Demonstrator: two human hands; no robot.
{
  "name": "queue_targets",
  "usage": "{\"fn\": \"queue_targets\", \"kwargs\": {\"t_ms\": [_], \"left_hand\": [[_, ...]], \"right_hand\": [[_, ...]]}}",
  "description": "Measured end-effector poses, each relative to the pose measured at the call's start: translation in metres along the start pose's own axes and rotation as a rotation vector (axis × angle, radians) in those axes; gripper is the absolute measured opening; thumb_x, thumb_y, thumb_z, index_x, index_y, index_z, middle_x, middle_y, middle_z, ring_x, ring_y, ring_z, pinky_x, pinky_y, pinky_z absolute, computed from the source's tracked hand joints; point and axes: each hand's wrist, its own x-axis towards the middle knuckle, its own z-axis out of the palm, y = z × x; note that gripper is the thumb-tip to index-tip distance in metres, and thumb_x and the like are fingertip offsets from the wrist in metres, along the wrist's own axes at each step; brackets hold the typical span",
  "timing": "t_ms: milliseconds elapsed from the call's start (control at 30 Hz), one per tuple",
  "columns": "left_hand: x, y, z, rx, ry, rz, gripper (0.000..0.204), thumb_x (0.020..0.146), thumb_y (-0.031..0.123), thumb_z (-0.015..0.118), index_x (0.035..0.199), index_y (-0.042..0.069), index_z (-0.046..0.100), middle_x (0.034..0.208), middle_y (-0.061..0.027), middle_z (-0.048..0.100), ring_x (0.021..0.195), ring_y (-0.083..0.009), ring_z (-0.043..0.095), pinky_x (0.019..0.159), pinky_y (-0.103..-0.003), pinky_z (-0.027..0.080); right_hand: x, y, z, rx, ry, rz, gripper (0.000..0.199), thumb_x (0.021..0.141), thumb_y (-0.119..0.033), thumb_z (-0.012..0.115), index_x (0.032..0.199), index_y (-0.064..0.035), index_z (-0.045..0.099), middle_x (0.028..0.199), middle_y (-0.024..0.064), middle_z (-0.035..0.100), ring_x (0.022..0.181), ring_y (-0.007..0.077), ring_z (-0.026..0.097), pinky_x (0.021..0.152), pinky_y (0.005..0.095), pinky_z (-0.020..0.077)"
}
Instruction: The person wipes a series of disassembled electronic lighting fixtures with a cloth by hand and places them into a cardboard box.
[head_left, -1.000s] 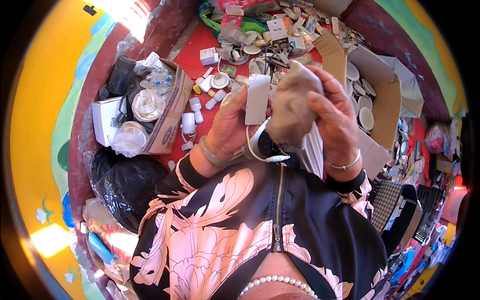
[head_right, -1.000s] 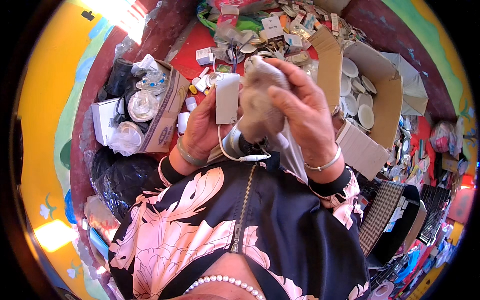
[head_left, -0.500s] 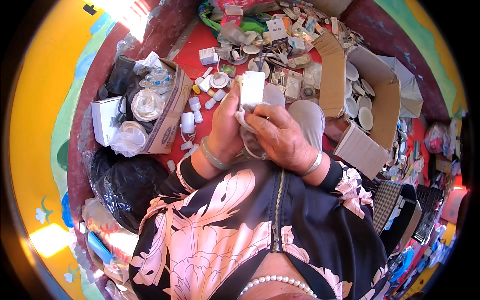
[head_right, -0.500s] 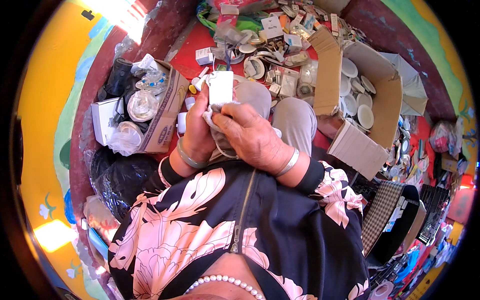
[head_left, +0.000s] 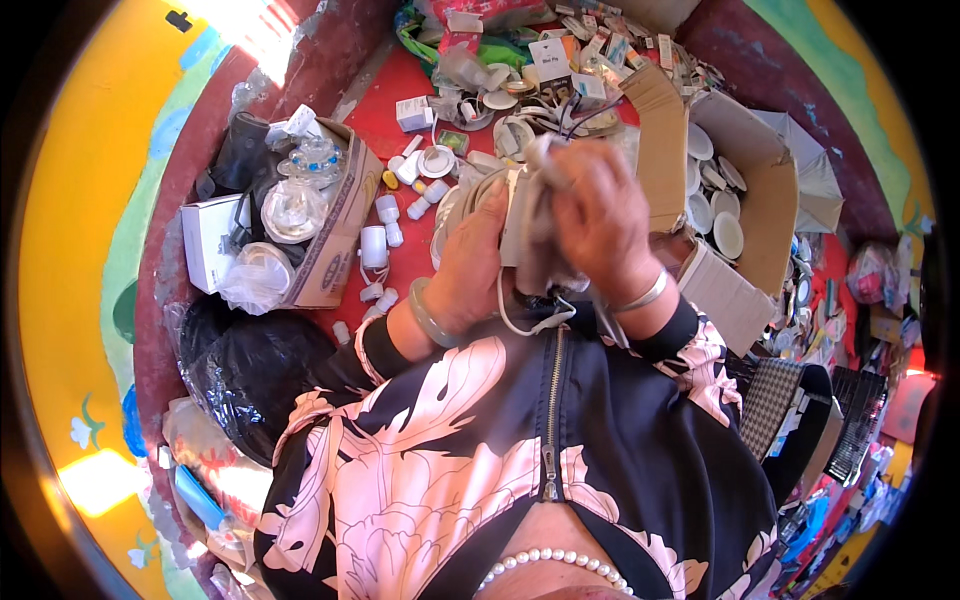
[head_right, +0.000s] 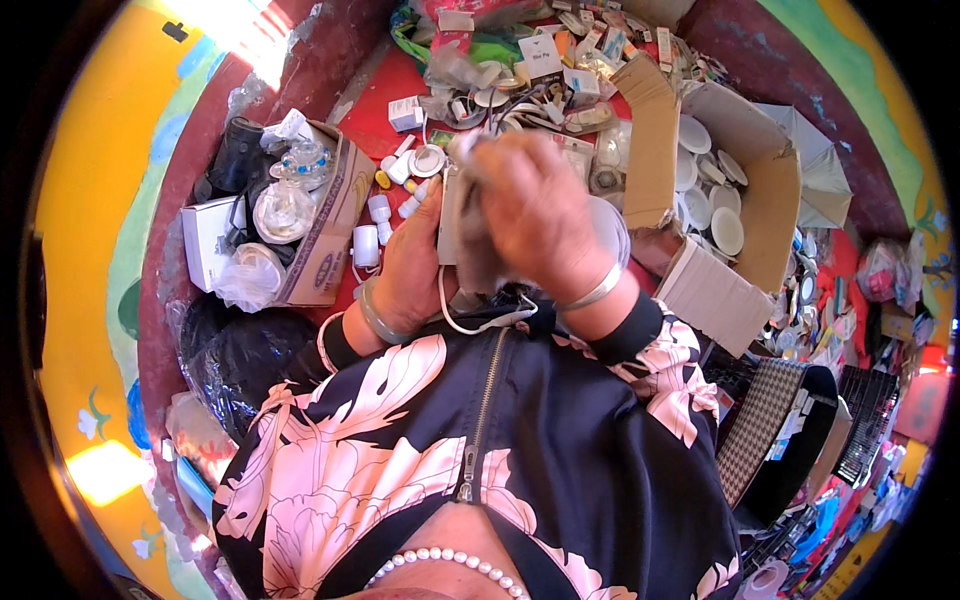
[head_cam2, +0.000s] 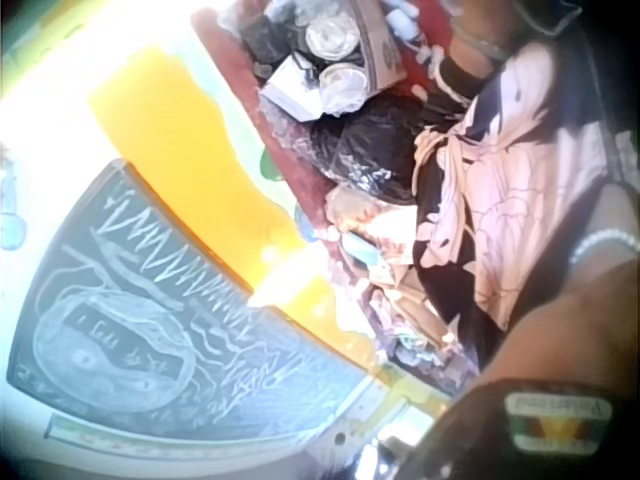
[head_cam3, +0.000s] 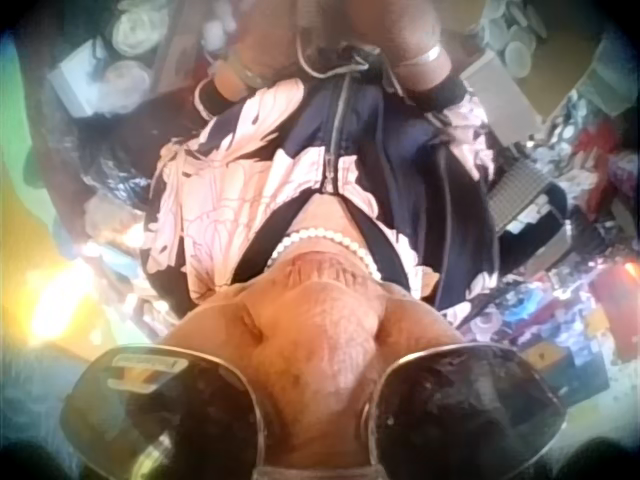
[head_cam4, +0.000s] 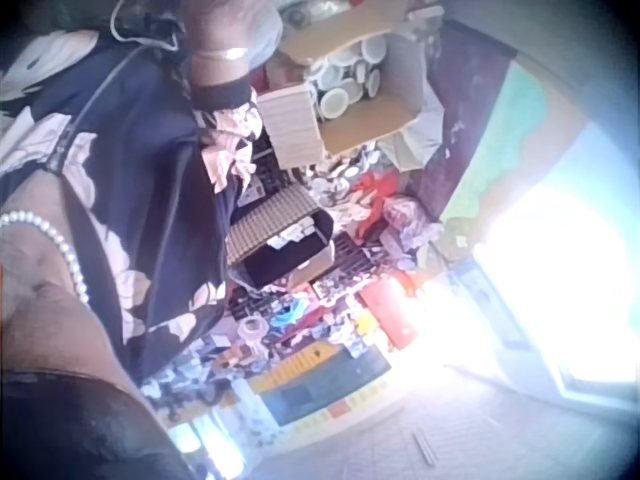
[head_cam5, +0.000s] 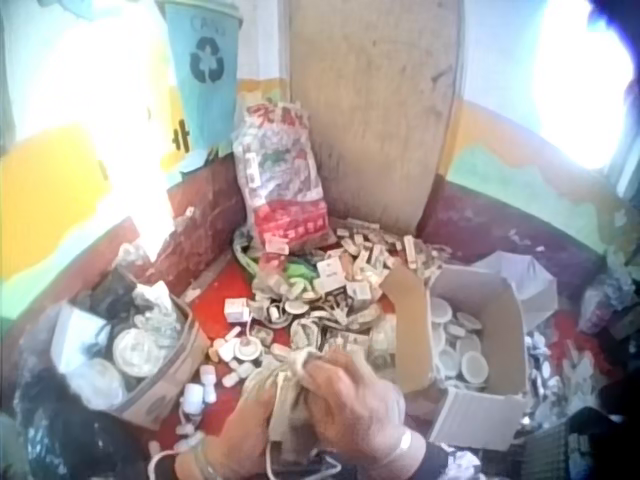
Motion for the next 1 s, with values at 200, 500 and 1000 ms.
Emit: {"fn": "queue_targets", "kwargs": {"t_ms": [200,500,1000], "left_hand": [[0.001,0.01,0.003,0.011,0.06,-0.016,0.042,0.098,0.038,0.032,0.116,0.005,0.051,0.107,-0.0077,0.06,0.095,-0.0193,0.059,0.086,-0.034,0.049],[0.007,0.02,-0.016,-0.157,0.005,0.079,0.038,0.092,0.033,0.05,0.118,0.005,0.047,0.102,-0.0148,0.057,0.096,-0.0268,0.057,0.086,-0.04,0.047],[0.013,0.01,-0.004,-0.044,0.044,0.174,0.033,0.093,0.033,0.05,0.113,0.007,0.052,0.101,-0.008,0.058,0.096,-0.0162,0.056,0.087,-0.033,0.046]], "right_hand": [[-0.009,-0.01,0.002,0.128,-0.145,-0.154,0.034,0.066,0.004,0.06,0.098,-0.008,0.06,0.094,0.0111,0.057,0.084,0.0292,0.059,0.072,0.0372,0.0505],[-0.015,0.068,-0.056,1.033,0.492,0.781,0.024,0.092,-0.003,0.042,0.114,-0.0041,0.051,0.108,0.0089,0.058,0.094,0.0207,0.059,0.085,0.0326,0.0483],[0.001,-0.016,0.017,0.243,-0.064,0.069,0.035,0.067,0.007,0.057,0.1,-0.0056,0.061,0.098,0.014,0.056,0.095,0.031,0.055,0.083,0.0368,0.044]]}}
